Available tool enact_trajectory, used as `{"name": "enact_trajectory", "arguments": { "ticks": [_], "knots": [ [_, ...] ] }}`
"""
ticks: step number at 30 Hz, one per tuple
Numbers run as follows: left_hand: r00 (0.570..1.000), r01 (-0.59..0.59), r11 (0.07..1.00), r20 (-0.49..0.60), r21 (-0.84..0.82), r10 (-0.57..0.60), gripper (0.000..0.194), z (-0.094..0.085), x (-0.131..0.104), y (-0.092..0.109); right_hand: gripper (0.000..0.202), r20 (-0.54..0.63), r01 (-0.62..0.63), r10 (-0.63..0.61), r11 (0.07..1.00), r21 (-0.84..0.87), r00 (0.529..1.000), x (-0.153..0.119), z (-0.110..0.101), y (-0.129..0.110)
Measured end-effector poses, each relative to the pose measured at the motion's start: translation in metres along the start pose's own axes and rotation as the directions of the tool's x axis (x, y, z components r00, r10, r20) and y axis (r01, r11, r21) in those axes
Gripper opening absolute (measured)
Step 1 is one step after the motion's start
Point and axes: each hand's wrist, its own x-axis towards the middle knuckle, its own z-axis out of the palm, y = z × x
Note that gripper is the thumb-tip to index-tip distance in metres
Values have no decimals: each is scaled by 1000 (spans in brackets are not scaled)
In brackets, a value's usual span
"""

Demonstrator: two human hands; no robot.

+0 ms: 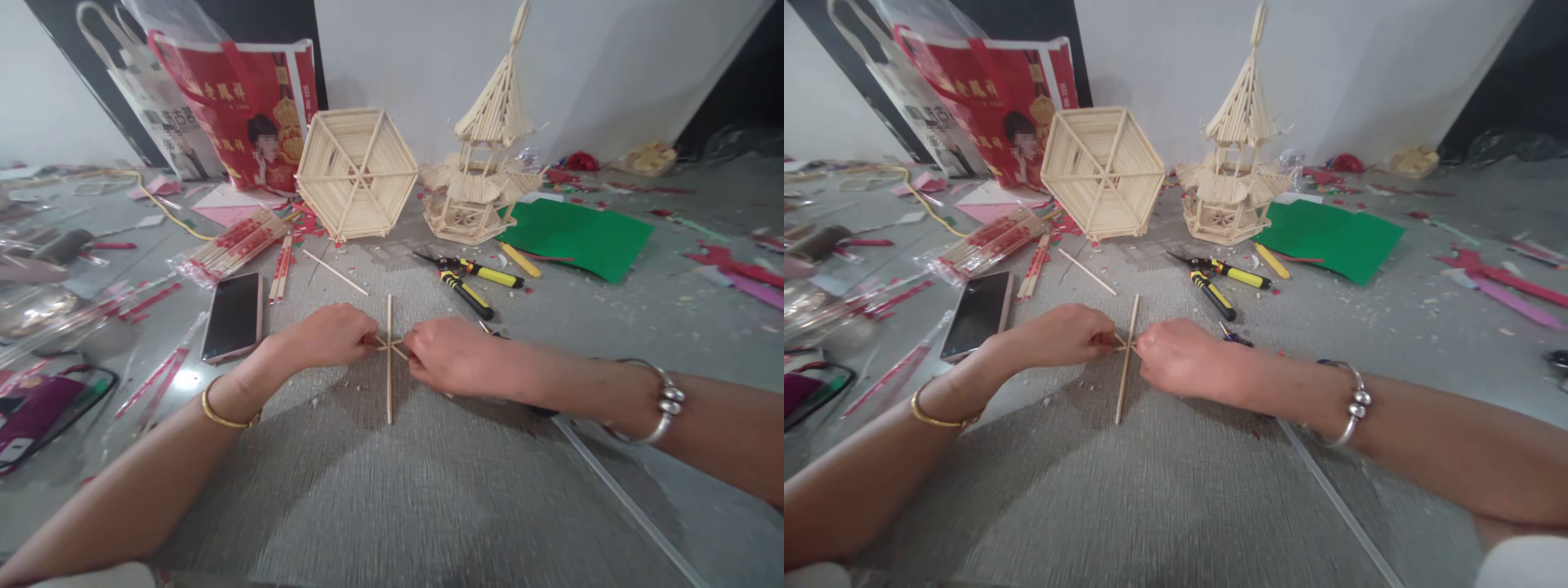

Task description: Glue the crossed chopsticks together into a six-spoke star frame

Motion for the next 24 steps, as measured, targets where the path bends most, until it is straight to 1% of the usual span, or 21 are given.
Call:
{"name": "enact_trajectory", "arguments": {
  "ticks": [4, 9, 16, 20, 24],
  "knots": [
    [1000, -15, 1000, 2, -17, 15, 19, 1, 1, -2, 29, -68, 6, -7, 1000, -13, 998, -3, 0, 7],
    [1000, 2, 1000, 11, 8, -3, 21, -1, 1, 0, 29, 4, 14, -14, 999, 48, 1000, -5, 3, 7],
    [1000, -10, 1000, -9, 1, 10, 19, 0, 0, -1, 28, 4, 26, -27, 999, 40, 1000, -4, 6, 2],
    [1000, -16, 1000, -15, -20, 15, 18, 2, 0, -2, 29, 29, 31, -32, 999, 32, 999, -3, 6, 1],
    [1000, -13, 999, -11, -33, 13, 19, 2, 1, -3, 29, 18, 29, -30, 999, 41, 999, -1, 8, 3]
  ]
}}
